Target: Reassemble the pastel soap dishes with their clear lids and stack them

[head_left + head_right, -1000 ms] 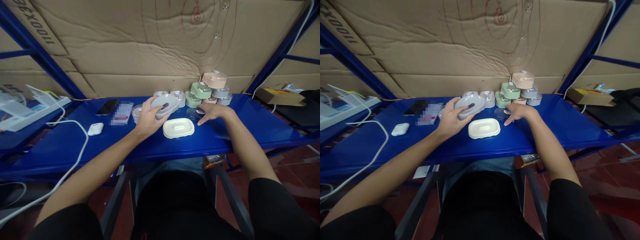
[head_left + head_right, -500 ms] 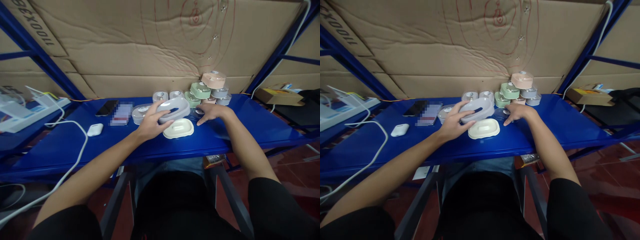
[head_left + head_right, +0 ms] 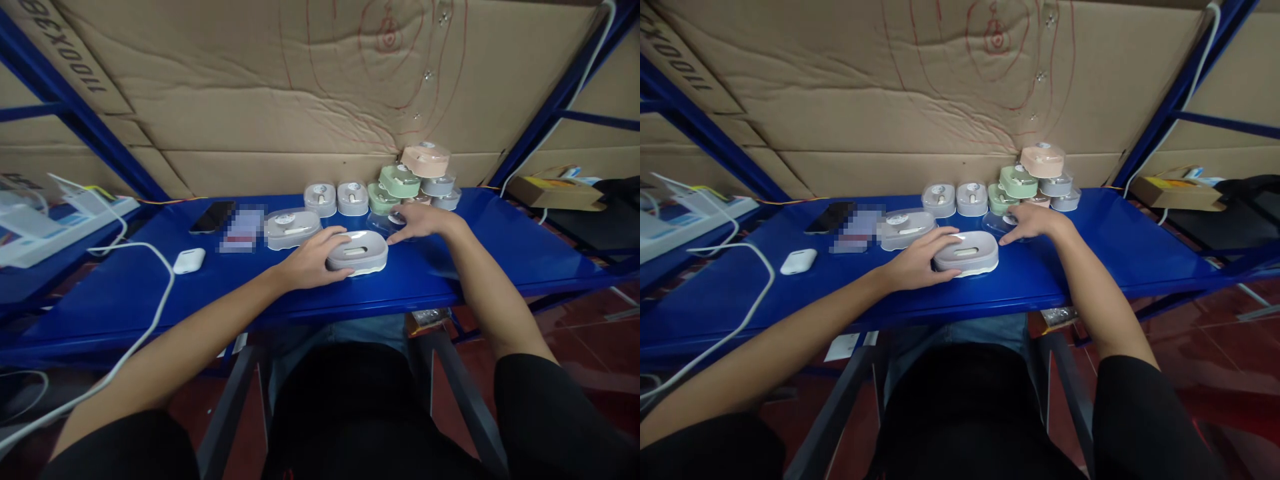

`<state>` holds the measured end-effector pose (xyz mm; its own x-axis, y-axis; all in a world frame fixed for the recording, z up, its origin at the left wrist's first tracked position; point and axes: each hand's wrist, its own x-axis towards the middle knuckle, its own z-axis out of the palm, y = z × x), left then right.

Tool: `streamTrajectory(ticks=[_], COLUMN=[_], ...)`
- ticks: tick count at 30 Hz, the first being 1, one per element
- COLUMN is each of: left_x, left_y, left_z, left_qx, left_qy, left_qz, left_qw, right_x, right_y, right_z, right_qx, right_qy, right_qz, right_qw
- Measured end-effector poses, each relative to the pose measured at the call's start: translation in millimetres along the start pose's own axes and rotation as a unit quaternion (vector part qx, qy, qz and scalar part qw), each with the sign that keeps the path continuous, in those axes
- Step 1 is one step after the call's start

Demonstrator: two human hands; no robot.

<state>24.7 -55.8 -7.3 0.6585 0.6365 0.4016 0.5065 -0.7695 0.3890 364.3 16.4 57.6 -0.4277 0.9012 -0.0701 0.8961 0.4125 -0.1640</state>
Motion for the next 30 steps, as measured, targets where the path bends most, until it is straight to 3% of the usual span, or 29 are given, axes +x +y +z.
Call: streamTrajectory(ticks=[6,13,18,22,26,30], left_x=[2.5,4.1,4.4,5.5,5.5,5.0], left_y=[5.7,2.9,-8.6,-22.3,-31.4,-34.2], left_z=[-4.2,0.5,3.2,5.3,11.4,19.0], left_qx=[-0.026,-0.014,-0.039,-0.111,-0.14,-0.195], left_qy=[-0.037,-0.032,-0.019,-0.006,0.025,0.032], left_qz=[-0.081,-0.072,-0.056,-0.043,-0.06,-0.084], left_qw=[0.996,0.997,0.997,0.993,0.988,0.977], right_x=[-7.5,-9.8,-11.2,-13.4,-14.9,-15.8], right_y=[-8.7,-16.5,-29.2,-38.5,-53.1,-68.1], right_z=[-6.2,-5.9,-2.5,2.2,11.0,21.0], right_qx=[0.037,0.081,0.106,0.133,0.129,0.106], right_qy=[0.089,0.166,0.153,0.15,0.119,0.076], right_qz=[-0.041,-0.081,-0.107,-0.167,-0.219,-0.217], right_qw=[0.994,0.979,0.977,0.965,0.96,0.967])
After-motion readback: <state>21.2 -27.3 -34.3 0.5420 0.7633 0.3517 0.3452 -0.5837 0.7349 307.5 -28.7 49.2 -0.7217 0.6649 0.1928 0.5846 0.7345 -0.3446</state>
